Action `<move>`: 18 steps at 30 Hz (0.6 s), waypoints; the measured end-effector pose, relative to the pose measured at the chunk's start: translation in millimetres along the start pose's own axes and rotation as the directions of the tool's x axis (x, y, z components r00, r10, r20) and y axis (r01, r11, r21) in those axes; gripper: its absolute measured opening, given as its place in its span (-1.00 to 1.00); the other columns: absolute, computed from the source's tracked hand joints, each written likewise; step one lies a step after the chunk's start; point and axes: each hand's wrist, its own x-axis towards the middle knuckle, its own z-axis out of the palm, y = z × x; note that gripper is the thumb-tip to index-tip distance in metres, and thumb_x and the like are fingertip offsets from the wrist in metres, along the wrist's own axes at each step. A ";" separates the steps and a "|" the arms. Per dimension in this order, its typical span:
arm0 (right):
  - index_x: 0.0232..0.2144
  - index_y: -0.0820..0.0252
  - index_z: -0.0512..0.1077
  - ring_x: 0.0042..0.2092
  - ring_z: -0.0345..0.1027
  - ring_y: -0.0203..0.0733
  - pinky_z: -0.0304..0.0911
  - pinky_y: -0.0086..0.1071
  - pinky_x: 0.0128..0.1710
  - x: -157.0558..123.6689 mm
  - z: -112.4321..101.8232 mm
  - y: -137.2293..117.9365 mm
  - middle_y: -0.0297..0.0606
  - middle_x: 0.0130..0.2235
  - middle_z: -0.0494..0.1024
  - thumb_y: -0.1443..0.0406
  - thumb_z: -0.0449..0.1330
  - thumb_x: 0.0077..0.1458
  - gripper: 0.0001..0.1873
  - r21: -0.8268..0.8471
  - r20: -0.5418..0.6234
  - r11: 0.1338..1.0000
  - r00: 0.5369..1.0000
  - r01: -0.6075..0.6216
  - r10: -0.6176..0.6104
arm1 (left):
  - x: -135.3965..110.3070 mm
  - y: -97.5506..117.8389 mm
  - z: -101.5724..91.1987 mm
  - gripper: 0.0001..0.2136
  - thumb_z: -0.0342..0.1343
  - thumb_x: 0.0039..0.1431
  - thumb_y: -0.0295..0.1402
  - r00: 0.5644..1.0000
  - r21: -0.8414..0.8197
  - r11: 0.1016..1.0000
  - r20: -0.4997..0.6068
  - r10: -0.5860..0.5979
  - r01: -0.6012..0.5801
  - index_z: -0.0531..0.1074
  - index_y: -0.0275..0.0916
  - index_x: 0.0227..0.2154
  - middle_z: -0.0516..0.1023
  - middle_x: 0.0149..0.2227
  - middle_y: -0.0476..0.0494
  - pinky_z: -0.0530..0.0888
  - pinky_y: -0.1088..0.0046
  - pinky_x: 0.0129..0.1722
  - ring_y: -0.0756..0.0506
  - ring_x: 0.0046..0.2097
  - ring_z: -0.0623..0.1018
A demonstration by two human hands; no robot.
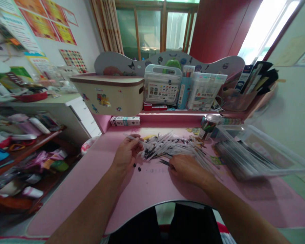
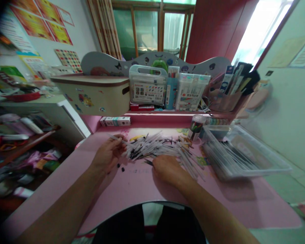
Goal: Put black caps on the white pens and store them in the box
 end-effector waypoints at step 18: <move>-0.27 0.26 0.60 -0.19 0.51 0.01 0.25 -0.28 -0.27 4.9 4.2 1.4 0.00 -0.23 0.64 0.40 0.08 0.08 -0.71 0.019 -0.047 0.996 0.996 -0.082 0.082 | 0.0 -3.5 -1.5 -0.80 0.30 -0.03 -0.50 0.998 0.075 0.996 0.036 -0.052 0.049 0.45 -0.30 -0.31 0.55 -0.43 -0.01 0.48 0.64 -0.52 0.08 -0.49 0.51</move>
